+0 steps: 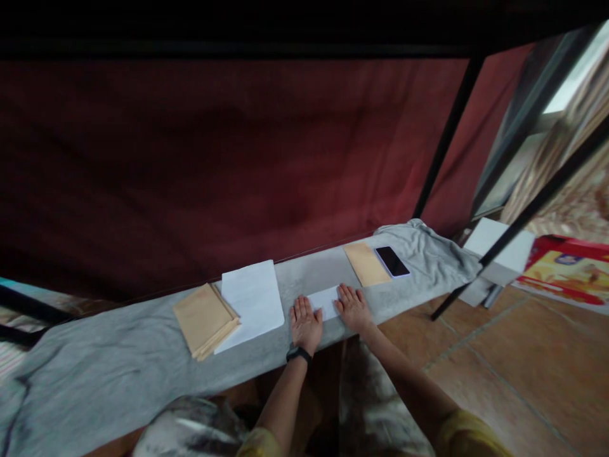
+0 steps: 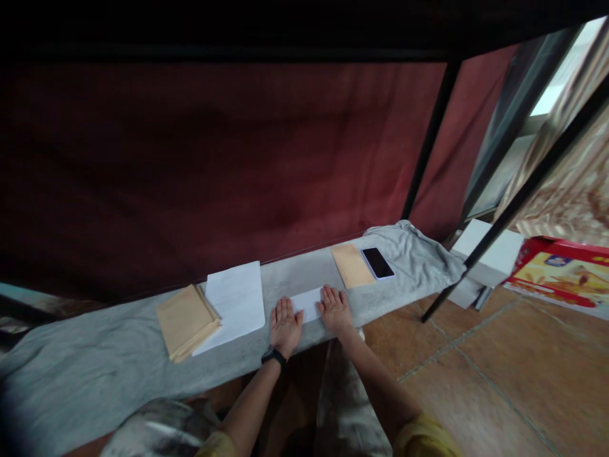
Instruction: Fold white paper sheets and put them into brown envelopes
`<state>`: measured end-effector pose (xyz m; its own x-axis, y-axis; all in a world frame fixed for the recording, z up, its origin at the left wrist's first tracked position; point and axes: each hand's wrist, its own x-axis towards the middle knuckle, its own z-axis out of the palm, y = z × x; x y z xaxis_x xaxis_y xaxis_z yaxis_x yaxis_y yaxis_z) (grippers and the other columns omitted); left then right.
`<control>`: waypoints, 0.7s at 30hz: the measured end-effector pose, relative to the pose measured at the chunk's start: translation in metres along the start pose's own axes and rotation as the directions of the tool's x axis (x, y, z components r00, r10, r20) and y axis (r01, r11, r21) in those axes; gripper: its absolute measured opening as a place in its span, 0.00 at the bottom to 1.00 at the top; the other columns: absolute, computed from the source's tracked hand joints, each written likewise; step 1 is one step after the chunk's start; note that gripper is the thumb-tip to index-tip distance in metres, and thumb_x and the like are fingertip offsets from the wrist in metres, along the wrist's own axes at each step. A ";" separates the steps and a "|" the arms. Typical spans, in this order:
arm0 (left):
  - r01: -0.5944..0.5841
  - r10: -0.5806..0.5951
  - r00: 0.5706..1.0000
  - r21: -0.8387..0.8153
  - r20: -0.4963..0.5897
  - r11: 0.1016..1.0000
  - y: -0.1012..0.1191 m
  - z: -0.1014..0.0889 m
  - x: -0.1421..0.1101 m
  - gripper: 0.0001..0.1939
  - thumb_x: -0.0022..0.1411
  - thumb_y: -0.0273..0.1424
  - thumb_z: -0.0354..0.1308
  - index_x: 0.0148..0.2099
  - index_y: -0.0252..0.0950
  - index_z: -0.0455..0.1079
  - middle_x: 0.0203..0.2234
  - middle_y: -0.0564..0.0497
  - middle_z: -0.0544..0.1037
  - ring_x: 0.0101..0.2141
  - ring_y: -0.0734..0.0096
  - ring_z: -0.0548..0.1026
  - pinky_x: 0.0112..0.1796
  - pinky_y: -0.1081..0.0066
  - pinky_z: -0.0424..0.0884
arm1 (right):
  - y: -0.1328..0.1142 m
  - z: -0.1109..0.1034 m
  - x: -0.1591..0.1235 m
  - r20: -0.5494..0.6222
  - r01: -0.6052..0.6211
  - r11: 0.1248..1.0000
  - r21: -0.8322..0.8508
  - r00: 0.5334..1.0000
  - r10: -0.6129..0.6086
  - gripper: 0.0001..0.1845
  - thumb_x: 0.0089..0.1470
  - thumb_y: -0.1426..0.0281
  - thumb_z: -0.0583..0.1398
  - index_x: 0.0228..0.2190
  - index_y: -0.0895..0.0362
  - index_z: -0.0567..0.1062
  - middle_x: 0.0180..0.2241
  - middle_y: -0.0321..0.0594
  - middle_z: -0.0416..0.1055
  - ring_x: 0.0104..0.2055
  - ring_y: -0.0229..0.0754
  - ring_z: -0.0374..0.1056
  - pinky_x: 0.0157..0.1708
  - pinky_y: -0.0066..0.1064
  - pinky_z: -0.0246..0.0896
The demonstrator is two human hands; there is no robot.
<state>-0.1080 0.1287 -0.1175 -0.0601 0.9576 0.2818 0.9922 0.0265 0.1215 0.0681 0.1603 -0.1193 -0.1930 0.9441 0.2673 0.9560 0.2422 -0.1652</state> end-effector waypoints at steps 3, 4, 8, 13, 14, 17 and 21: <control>-0.007 0.007 1.000 0.016 -0.015 1.000 -0.001 0.001 0.000 0.32 0.70 0.40 0.40 0.67 0.25 0.58 0.65 0.33 0.62 0.65 0.53 0.58 0.63 0.51 0.55 | -0.001 0.000 0.001 0.001 -0.013 1.000 0.001 1.000 0.013 0.29 0.69 0.61 0.42 0.64 0.60 0.60 0.65 0.49 0.59 0.67 0.50 0.54 0.65 0.48 0.41; -0.007 0.007 1.000 0.024 -0.015 1.000 -0.001 0.001 0.000 0.32 0.70 0.40 0.40 0.67 0.25 0.58 0.65 0.33 0.62 0.65 0.53 0.58 0.63 0.52 0.55 | -0.003 0.000 0.002 -0.001 -0.022 1.000 0.000 1.000 0.022 0.29 0.68 0.61 0.43 0.64 0.61 0.60 0.65 0.50 0.59 0.67 0.51 0.54 0.66 0.49 0.40; 0.005 -0.007 0.999 0.046 0.035 0.999 0.000 0.000 0.000 0.31 0.70 0.39 0.40 0.68 0.24 0.57 0.66 0.35 0.59 0.66 0.54 0.56 0.64 0.53 0.52 | -0.023 0.000 0.004 -0.001 0.037 0.999 0.040 0.999 -0.037 0.28 0.68 0.63 0.45 0.63 0.62 0.62 0.65 0.50 0.57 0.67 0.49 0.53 0.66 0.46 0.40; 0.016 -0.024 0.992 0.062 0.126 0.998 0.001 -0.005 0.001 0.30 0.70 0.35 0.39 0.69 0.24 0.55 0.68 0.37 0.55 0.68 0.57 0.52 0.66 0.56 0.47 | -0.046 0.007 0.001 0.023 0.157 0.982 0.104 0.987 -0.160 0.27 0.69 0.62 0.44 0.62 0.60 0.65 0.65 0.46 0.58 0.67 0.49 0.55 0.66 0.44 0.43; 0.020 -0.028 0.991 0.061 0.133 0.998 0.001 -0.005 0.001 0.30 0.70 0.35 0.39 0.69 0.24 0.54 0.68 0.37 0.54 0.68 0.58 0.52 0.66 0.56 0.47 | -0.046 0.010 0.000 0.016 0.151 0.983 0.100 0.988 -0.153 0.28 0.69 0.62 0.44 0.62 0.60 0.65 0.65 0.47 0.58 0.67 0.50 0.55 0.66 0.45 0.43; 0.026 -0.032 0.990 0.046 0.135 0.999 0.001 -0.005 0.001 0.31 0.70 0.36 0.40 0.69 0.26 0.53 0.68 0.38 0.55 0.68 0.57 0.52 0.66 0.56 0.47 | -0.038 0.015 -0.003 -0.019 0.098 0.992 0.083 0.995 -0.096 0.29 0.68 0.61 0.45 0.63 0.63 0.63 0.65 0.50 0.57 0.67 0.51 0.55 0.65 0.46 0.44; 0.022 -0.024 0.994 0.015 0.110 1.000 0.002 -0.006 0.001 0.31 0.70 0.36 0.40 0.69 0.24 0.53 0.67 0.35 0.55 0.68 0.56 0.52 0.66 0.55 0.47 | -0.019 0.015 -0.010 -0.072 0.036 0.997 0.068 0.997 -0.031 0.29 0.68 0.60 0.45 0.63 0.63 0.62 0.65 0.50 0.58 0.66 0.52 0.57 0.65 0.46 0.44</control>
<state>-0.1066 0.1281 -0.1117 -0.0715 0.9825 0.1720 0.9922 0.0524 0.1132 0.0484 0.1498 -0.1330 -0.2060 0.9178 0.3395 0.9312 0.2905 -0.2202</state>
